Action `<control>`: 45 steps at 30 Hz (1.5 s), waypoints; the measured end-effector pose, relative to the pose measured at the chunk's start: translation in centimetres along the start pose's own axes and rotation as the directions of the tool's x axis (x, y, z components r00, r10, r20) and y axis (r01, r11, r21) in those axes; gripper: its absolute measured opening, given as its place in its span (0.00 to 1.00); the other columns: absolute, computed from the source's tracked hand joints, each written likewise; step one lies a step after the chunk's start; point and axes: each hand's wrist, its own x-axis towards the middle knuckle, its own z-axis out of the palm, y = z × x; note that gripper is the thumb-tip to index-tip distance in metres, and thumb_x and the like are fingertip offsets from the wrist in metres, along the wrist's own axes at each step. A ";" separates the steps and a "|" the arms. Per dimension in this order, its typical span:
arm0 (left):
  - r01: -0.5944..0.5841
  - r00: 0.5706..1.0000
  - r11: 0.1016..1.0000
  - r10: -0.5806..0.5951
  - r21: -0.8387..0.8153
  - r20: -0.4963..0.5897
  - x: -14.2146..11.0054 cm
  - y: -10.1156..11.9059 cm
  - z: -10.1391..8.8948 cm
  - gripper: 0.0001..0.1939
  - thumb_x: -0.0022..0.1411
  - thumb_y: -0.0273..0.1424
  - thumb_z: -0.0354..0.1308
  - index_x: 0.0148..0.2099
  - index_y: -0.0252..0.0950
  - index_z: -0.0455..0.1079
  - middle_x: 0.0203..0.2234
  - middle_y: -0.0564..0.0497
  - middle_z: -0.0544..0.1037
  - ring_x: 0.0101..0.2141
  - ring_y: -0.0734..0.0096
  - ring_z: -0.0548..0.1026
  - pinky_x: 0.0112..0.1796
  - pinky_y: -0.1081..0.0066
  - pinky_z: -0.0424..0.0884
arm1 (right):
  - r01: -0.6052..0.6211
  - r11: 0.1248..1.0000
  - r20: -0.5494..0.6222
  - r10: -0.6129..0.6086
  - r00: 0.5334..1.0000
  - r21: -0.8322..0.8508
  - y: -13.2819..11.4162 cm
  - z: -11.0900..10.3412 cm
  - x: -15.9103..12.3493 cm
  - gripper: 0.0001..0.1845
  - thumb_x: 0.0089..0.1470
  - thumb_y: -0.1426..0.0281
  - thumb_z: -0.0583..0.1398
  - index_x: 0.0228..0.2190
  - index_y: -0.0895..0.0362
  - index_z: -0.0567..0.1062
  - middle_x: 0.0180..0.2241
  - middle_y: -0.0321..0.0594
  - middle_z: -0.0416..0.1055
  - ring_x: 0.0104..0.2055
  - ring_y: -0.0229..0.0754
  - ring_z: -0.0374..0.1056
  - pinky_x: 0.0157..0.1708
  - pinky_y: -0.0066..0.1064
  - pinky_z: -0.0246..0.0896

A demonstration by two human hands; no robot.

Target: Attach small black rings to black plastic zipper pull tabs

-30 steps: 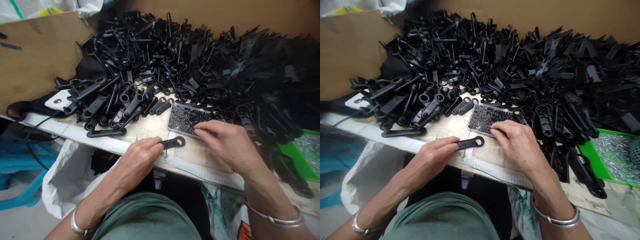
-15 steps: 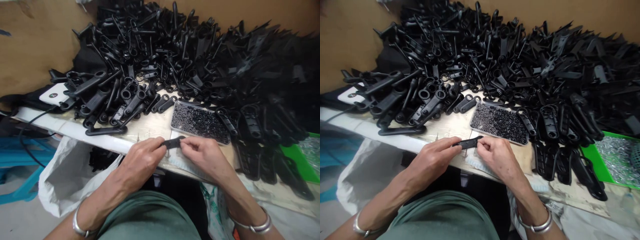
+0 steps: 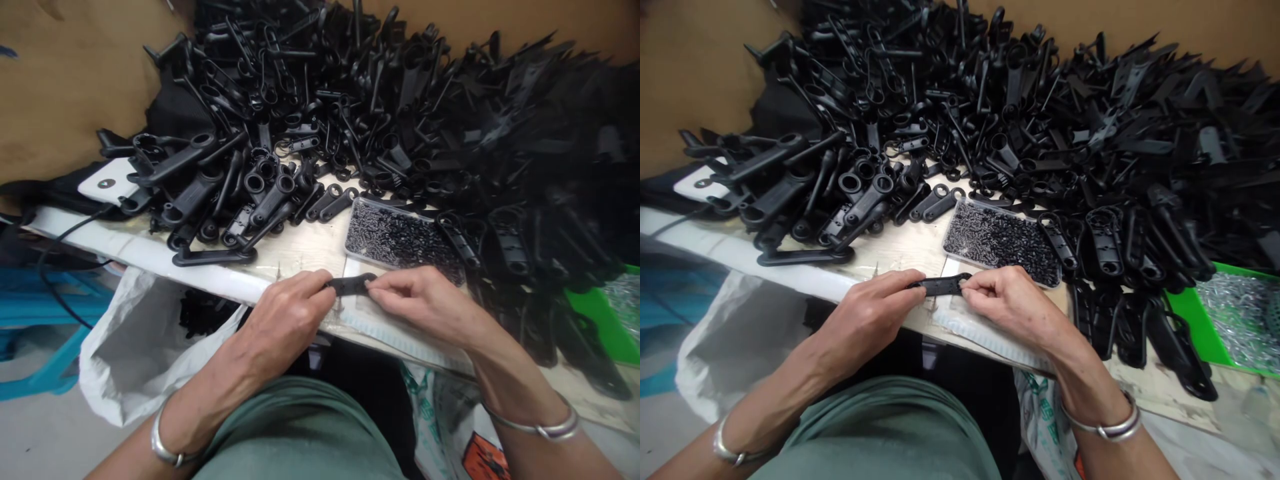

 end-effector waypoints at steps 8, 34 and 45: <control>0.003 1.000 1.000 -0.003 -0.025 -0.003 -0.1 0.1 -0.1 0.12 0.65 0.20 0.46 0.38 0.32 0.70 0.40 0.43 0.74 0.39 0.63 0.75 0.39 0.66 0.75 | 0.057 0.998 0.027 -0.056 0.998 -0.038 -0.1 -0.1 -0.2 0.14 0.59 0.68 0.56 0.32 0.55 0.81 0.28 0.34 0.75 0.28 0.41 0.68 0.26 0.26 0.60; 0.065 0.986 0.986 -0.087 0.156 0.144 4.9 -1.0 -3.0 0.08 0.63 0.22 0.51 0.33 0.36 0.69 0.29 0.51 0.70 0.34 0.65 0.68 0.33 0.67 0.63 | -0.126 0.806 -0.319 -0.082 0.944 -0.579 1.2 -3.2 3.3 0.09 0.61 0.74 0.55 0.32 0.55 0.74 0.34 0.39 0.72 0.35 0.43 0.68 0.34 0.32 0.58; -0.109 0.982 0.980 0.080 0.167 0.172 7.6 1.0 -1.7 0.08 0.58 0.19 0.53 0.29 0.36 0.63 0.27 0.51 0.66 0.31 0.66 0.65 0.32 0.66 0.62 | 0.021 0.893 -0.224 -0.135 0.965 -0.449 1.5 -3.8 0.0 0.10 0.61 0.71 0.56 0.34 0.52 0.78 0.36 0.35 0.75 0.38 0.43 0.70 0.39 0.33 0.60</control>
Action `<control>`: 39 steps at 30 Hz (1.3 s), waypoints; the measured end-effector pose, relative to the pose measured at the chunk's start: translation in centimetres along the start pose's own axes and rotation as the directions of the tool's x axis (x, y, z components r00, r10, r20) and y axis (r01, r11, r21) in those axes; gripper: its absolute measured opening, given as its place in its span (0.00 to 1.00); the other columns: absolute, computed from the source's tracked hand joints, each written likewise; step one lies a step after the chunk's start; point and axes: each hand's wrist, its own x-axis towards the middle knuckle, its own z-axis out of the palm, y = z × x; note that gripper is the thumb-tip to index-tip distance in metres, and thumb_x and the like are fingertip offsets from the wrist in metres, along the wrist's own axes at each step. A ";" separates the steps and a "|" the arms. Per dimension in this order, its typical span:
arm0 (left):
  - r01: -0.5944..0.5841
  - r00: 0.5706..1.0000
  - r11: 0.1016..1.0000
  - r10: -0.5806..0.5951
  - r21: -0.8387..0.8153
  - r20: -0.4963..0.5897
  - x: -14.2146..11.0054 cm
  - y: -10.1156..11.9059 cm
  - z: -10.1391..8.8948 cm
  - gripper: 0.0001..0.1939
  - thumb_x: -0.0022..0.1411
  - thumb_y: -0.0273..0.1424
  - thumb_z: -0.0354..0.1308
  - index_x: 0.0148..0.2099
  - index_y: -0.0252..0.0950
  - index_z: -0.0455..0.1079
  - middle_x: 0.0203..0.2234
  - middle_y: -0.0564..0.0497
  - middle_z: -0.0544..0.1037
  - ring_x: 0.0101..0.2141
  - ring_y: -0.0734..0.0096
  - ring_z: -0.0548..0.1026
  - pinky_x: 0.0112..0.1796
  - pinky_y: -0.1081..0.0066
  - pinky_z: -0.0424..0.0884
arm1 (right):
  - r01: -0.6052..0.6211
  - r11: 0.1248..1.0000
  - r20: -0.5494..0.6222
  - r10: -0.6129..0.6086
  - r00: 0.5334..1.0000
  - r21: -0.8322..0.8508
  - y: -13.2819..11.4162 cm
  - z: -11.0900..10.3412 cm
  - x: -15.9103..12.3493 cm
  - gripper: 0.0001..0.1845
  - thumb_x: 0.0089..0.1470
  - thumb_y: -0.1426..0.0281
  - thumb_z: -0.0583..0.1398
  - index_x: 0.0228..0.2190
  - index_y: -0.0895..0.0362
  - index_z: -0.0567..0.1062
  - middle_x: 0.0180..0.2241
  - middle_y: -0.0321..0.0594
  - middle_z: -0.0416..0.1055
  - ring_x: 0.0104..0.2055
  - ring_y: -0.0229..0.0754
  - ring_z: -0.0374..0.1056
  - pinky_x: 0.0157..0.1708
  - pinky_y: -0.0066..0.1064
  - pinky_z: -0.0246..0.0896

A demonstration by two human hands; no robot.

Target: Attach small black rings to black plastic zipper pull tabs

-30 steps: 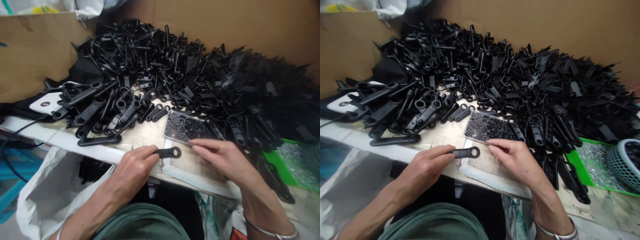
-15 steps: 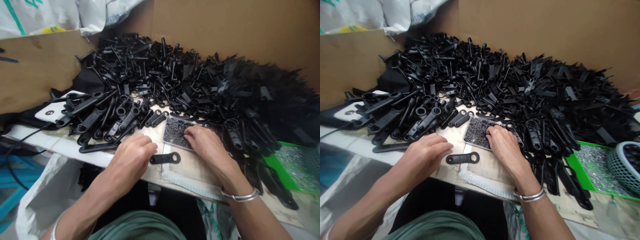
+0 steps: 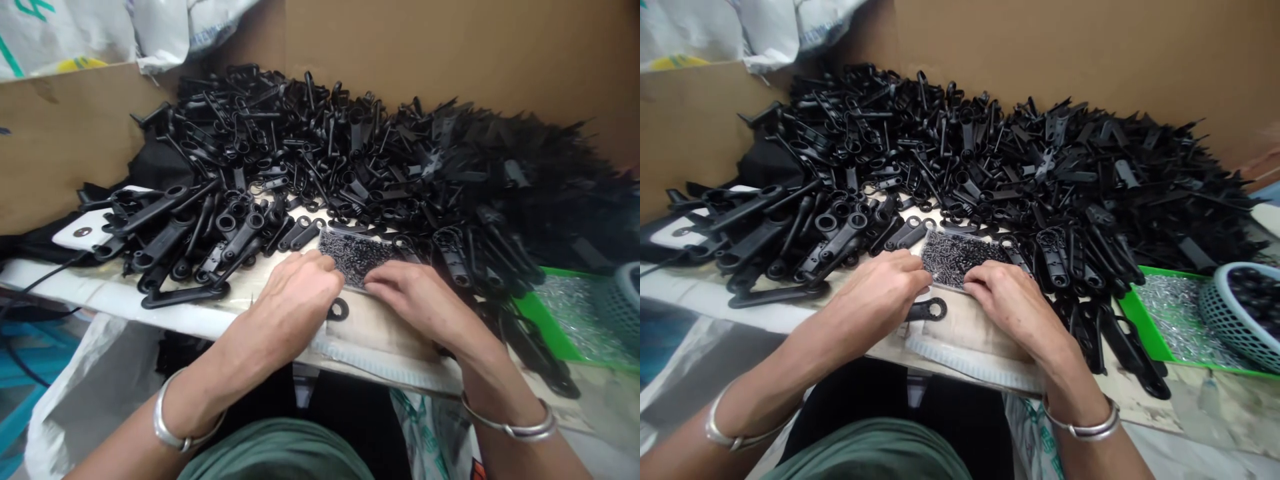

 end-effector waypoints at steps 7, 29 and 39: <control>0.059 0.997 0.998 -0.059 0.011 0.057 0.1 -0.1 0.2 0.09 0.62 0.22 0.50 0.29 0.36 0.64 0.28 0.51 0.69 0.31 0.66 0.66 0.33 0.65 0.61 | -0.032 0.999 0.123 0.030 0.992 0.011 -1.4 -0.3 1.1 0.12 0.59 0.72 0.56 0.29 0.51 0.79 0.29 0.35 0.76 0.33 0.43 0.70 0.34 0.31 0.59; -0.055 0.990 0.998 0.052 0.012 0.135 5.8 -0.9 2.5 0.12 0.55 0.14 0.48 0.32 0.34 0.68 0.28 0.50 0.69 0.33 0.66 0.68 0.39 0.64 0.62 | -0.193 0.979 -0.152 0.181 0.972 -0.069 1.7 -1.1 -2.0 0.12 0.59 0.75 0.56 0.33 0.53 0.80 0.34 0.35 0.77 0.35 0.43 0.73 0.33 0.31 0.61; 0.020 0.990 0.999 -0.014 -0.046 0.139 5.9 -1.2 2.1 0.12 0.59 0.19 0.48 0.27 0.34 0.68 0.26 0.48 0.73 0.29 0.67 0.69 0.34 0.66 0.61 | -0.112 0.973 -0.079 0.098 0.992 -0.202 1.0 0.5 -0.4 0.07 0.59 0.74 0.59 0.37 0.51 0.77 0.39 0.34 0.73 0.41 0.44 0.70 0.37 0.32 0.60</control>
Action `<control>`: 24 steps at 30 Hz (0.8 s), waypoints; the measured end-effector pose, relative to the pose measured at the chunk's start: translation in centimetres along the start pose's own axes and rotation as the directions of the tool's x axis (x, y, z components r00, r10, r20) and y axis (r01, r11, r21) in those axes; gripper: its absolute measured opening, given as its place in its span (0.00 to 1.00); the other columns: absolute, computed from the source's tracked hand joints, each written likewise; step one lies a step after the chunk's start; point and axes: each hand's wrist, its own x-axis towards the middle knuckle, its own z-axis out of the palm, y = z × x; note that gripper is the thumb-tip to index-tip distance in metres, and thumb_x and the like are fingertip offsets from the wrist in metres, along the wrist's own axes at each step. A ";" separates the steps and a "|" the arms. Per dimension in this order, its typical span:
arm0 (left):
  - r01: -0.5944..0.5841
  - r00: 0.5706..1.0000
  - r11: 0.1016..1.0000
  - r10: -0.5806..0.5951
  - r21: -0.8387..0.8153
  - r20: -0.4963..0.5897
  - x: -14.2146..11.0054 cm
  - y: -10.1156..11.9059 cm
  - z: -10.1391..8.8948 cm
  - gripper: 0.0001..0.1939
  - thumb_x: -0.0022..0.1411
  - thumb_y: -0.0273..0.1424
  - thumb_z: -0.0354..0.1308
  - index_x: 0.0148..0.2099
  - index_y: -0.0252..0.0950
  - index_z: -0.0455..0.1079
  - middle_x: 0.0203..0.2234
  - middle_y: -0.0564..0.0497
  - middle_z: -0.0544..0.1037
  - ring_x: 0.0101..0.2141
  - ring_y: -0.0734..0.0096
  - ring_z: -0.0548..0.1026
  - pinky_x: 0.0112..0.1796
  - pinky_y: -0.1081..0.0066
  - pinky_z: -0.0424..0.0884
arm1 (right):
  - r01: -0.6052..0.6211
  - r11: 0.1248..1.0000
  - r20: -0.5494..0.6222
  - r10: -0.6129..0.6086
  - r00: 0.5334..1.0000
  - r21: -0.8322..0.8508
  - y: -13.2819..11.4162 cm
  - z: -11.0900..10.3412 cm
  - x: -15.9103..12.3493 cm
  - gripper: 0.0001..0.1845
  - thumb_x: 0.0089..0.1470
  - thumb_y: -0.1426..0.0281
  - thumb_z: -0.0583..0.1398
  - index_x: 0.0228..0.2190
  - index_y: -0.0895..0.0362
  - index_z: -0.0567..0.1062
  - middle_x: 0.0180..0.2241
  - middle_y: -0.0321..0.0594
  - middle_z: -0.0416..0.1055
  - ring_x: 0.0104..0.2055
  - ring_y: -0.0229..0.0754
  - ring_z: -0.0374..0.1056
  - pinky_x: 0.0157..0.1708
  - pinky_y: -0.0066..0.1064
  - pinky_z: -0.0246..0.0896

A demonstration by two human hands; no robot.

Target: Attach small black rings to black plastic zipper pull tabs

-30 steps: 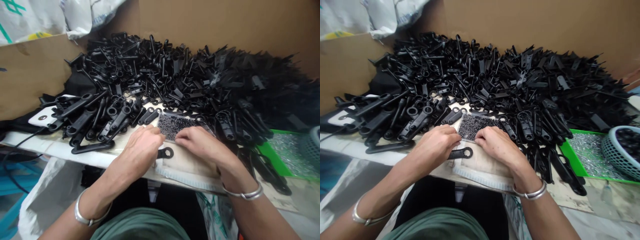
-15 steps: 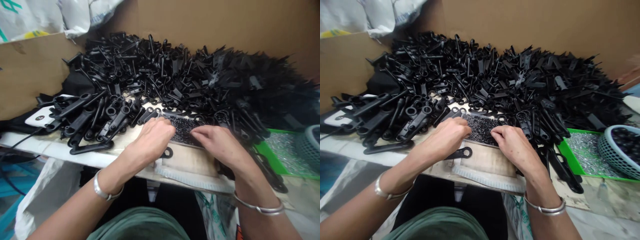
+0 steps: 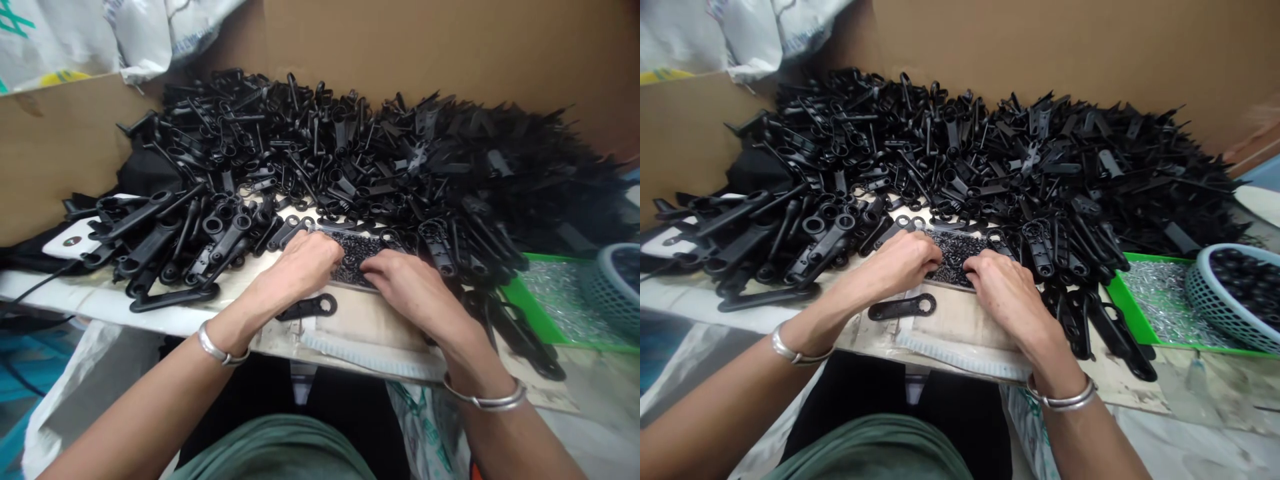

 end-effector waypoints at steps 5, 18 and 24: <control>0.047 0.999 0.994 -0.049 -0.095 -0.018 -0.6 -0.6 -0.5 0.12 0.62 0.23 0.49 0.26 0.33 0.67 0.26 0.48 0.74 0.29 0.67 0.69 0.32 0.68 0.60 | 0.013 0.995 0.054 -0.008 0.999 -0.099 -0.7 -0.2 0.6 0.09 0.61 0.73 0.57 0.29 0.53 0.73 0.33 0.35 0.71 0.36 0.43 0.69 0.29 0.32 0.54; 0.148 0.981 0.871 -0.191 -0.468 -0.045 -2.1 -0.1 -1.5 0.07 0.61 0.27 0.54 0.30 0.35 0.71 0.23 0.56 0.75 0.26 0.75 0.69 0.28 0.74 0.60 | -0.125 0.582 -0.005 0.218 0.976 0.803 -1.4 -0.8 -0.1 0.04 0.54 0.68 0.63 0.31 0.56 0.76 0.21 0.33 0.70 0.23 0.36 0.65 0.23 0.26 0.58; 0.120 0.976 0.802 -0.204 -0.585 -0.079 -3.2 0.6 -1.3 0.06 0.60 0.27 0.54 0.32 0.37 0.72 0.23 0.59 0.73 0.25 0.78 0.68 0.27 0.76 0.60 | -0.091 0.123 0.060 0.235 0.970 0.988 -3.4 0.4 -1.0 0.12 0.49 0.66 0.68 0.35 0.59 0.78 0.24 0.38 0.72 0.23 0.35 0.65 0.23 0.24 0.62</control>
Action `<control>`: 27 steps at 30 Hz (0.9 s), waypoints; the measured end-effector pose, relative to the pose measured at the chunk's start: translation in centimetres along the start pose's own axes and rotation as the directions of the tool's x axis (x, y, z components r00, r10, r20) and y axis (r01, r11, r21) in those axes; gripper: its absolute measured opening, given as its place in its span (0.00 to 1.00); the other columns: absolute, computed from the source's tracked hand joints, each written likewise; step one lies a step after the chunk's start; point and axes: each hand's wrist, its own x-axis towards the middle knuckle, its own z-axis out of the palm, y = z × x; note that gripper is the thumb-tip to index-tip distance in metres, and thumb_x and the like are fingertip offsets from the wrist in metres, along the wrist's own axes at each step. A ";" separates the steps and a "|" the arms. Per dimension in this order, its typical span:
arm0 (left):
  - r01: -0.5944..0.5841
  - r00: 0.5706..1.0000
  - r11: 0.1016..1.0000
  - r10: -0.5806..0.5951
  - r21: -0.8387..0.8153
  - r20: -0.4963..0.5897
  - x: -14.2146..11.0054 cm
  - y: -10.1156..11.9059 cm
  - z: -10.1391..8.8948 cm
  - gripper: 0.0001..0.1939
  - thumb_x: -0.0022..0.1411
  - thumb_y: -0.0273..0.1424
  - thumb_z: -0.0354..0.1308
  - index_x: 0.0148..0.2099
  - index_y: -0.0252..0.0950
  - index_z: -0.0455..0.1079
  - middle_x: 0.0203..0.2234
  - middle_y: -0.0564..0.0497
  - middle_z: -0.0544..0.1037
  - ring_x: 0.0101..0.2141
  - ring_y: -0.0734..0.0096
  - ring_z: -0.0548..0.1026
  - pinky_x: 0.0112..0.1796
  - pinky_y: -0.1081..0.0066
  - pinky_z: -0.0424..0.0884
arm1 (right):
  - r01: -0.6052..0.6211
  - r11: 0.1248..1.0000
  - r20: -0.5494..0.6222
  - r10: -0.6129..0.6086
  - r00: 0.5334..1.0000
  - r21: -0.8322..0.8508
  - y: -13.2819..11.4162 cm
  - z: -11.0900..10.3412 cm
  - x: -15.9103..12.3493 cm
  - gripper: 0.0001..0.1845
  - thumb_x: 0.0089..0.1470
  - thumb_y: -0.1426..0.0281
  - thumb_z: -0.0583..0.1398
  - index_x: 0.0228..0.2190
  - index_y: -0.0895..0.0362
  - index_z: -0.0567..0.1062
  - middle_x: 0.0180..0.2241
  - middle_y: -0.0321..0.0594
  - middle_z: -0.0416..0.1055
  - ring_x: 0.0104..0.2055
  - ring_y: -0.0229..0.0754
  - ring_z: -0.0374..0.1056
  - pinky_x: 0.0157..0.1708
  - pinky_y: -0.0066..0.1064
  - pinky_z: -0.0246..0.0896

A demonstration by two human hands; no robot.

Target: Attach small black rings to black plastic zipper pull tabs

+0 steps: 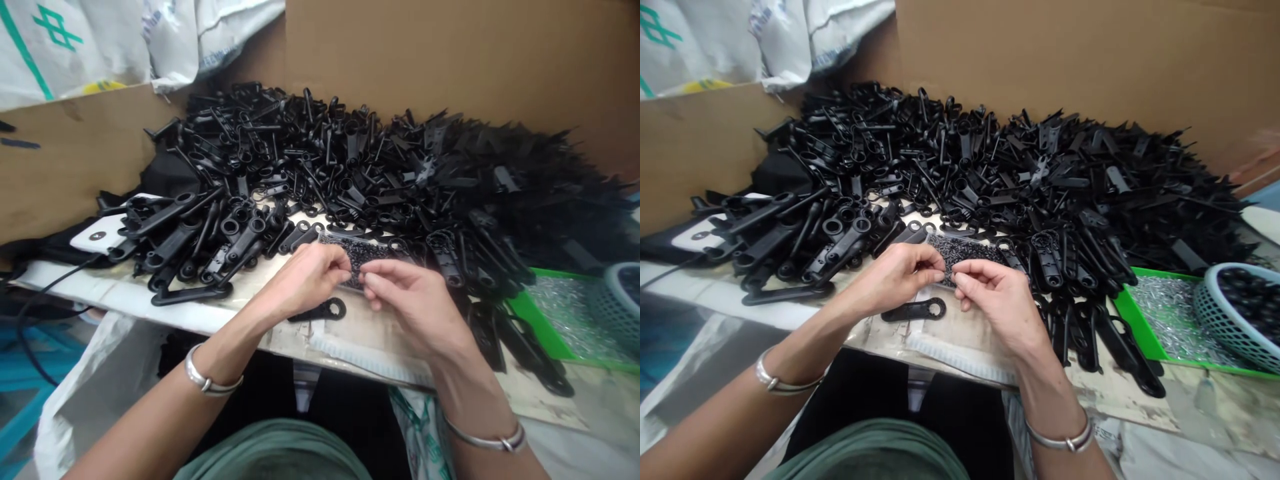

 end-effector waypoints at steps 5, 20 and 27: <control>0.026 1.000 0.997 -0.026 -0.066 0.003 -0.8 0.4 0.2 0.06 0.61 0.30 0.55 0.33 0.37 0.72 0.23 0.58 0.73 0.25 0.78 0.67 0.27 0.76 0.60 | -0.077 0.970 0.030 0.072 0.997 0.232 0.7 0.5 -0.5 0.12 0.49 0.67 0.69 0.35 0.60 0.79 0.25 0.38 0.71 0.23 0.33 0.63 0.22 0.23 0.61; 0.047 0.998 0.984 -0.039 -0.173 0.050 -1.9 0.5 0.7 0.08 0.63 0.30 0.53 0.34 0.37 0.72 0.24 0.57 0.75 0.26 0.76 0.71 0.27 0.75 0.63 | -0.180 0.907 0.055 0.172 0.983 0.382 1.1 0.9 -1.8 0.14 0.44 0.67 0.72 0.32 0.59 0.77 0.29 0.39 0.72 0.24 0.31 0.64 0.18 0.18 0.62; 0.042 0.998 0.982 -0.034 -0.187 0.047 -2.2 0.8 1.1 0.06 0.62 0.29 0.54 0.34 0.37 0.72 0.24 0.57 0.74 0.26 0.76 0.70 0.28 0.76 0.62 | -0.148 0.894 -0.006 0.167 0.986 0.423 1.3 1.5 -2.3 0.12 0.43 0.68 0.72 0.30 0.57 0.77 0.26 0.35 0.66 0.24 0.31 0.58 0.20 0.19 0.58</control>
